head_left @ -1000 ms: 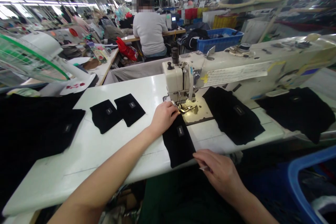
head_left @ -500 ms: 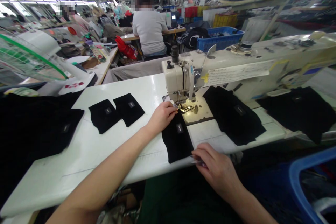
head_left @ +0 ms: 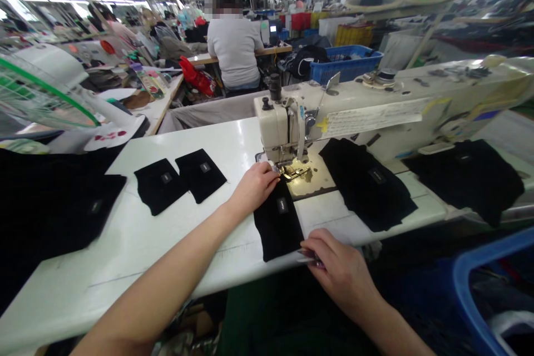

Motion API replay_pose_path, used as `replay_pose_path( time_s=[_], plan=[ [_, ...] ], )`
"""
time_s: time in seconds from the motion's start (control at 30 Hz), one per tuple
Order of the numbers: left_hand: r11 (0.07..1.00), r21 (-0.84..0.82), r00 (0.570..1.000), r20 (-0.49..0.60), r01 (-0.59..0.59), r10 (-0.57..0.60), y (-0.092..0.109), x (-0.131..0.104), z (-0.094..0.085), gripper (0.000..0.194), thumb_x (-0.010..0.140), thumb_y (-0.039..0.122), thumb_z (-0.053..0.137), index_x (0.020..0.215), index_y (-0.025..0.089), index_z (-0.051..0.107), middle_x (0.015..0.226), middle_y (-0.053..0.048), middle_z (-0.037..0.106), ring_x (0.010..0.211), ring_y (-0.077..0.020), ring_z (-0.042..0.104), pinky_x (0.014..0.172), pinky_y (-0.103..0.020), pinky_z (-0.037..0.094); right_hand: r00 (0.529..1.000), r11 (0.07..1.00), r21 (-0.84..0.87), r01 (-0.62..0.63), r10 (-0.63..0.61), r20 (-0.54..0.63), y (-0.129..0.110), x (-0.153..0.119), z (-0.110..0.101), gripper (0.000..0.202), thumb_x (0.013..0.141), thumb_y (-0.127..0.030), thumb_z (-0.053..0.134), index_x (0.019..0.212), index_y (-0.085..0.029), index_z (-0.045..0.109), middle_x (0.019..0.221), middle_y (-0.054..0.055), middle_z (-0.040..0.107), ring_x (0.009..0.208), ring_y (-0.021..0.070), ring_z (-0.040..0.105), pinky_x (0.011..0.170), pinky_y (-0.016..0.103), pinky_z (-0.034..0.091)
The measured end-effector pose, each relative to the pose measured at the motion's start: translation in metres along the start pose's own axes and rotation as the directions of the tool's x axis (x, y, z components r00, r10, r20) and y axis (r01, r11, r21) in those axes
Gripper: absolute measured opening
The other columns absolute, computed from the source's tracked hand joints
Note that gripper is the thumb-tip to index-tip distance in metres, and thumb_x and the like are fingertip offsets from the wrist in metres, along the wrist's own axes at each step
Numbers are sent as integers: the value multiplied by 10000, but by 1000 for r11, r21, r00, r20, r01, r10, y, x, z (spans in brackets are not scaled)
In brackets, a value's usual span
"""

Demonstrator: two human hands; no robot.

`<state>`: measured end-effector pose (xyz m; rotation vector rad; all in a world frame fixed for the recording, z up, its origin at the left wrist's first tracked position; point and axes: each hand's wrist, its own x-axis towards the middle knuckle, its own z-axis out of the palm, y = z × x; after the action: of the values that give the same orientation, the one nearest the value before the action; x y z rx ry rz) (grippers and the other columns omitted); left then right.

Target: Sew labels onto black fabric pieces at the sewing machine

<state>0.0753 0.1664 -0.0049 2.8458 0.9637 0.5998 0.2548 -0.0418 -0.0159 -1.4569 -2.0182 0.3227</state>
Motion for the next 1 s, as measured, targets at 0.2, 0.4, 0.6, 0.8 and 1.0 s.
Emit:
replay_pose_path(
  time_s=[0.2, 0.4, 0.6, 0.8, 1.0],
  plan=[
    [995, 89, 999, 8, -38, 37, 2, -1, 0, 238, 987, 236, 514, 996, 135, 728, 927, -108, 598, 845, -227, 539, 790, -361, 497, 1000, 1000, 4, 8, -8, -8, 1, 0, 2, 255, 865, -40, 474, 1025, -190, 605, 965, 59, 656, 737, 175, 648, 601, 274, 461],
    [998, 61, 999, -33, -30, 32, 0, -1, 2, 208, 970, 218, 548, 956, 146, 742, 910, -97, 602, 837, -219, 547, 777, -351, 503, 1000, 1000, 7, -2, 2, -2, 1, 0, 3, 280, 842, -21, 481, 1029, -194, 597, 972, 54, 647, 760, 181, 645, 614, 279, 446],
    [999, 22, 998, -57, -30, 31, -4, -1, 4, 209, 966, 218, 552, 980, 160, 752, 904, -85, 605, 829, -207, 561, 768, -347, 507, 999, 999, 14, -32, 32, 18, 1, 3, 3, 251, 826, -30, 548, 999, -207, 587, 944, 28, 636, 746, 169, 630, 608, 266, 415],
    [998, 60, 999, -28, -25, 27, -6, 2, 1, 208, 963, 226, 559, 994, 159, 754, 907, -90, 603, 834, -218, 562, 772, -358, 520, 997, 998, -32, -51, 53, 50, -1, 9, 0, 215, 805, -29, 616, 921, -208, 580, 896, 5, 616, 703, 155, 597, 575, 264, 369],
    [993, 103, 998, 45, -53, 49, 18, -13, -12, 292, 927, 88, 507, 1150, 132, 689, 1114, -143, 629, 1001, -261, 592, 860, -424, 556, 999, 998, -55, -18, 20, 44, -2, 7, -3, 237, 823, -26, 579, 969, -206, 625, 886, 7, 628, 687, 152, 597, 574, 269, 371]
  ],
)
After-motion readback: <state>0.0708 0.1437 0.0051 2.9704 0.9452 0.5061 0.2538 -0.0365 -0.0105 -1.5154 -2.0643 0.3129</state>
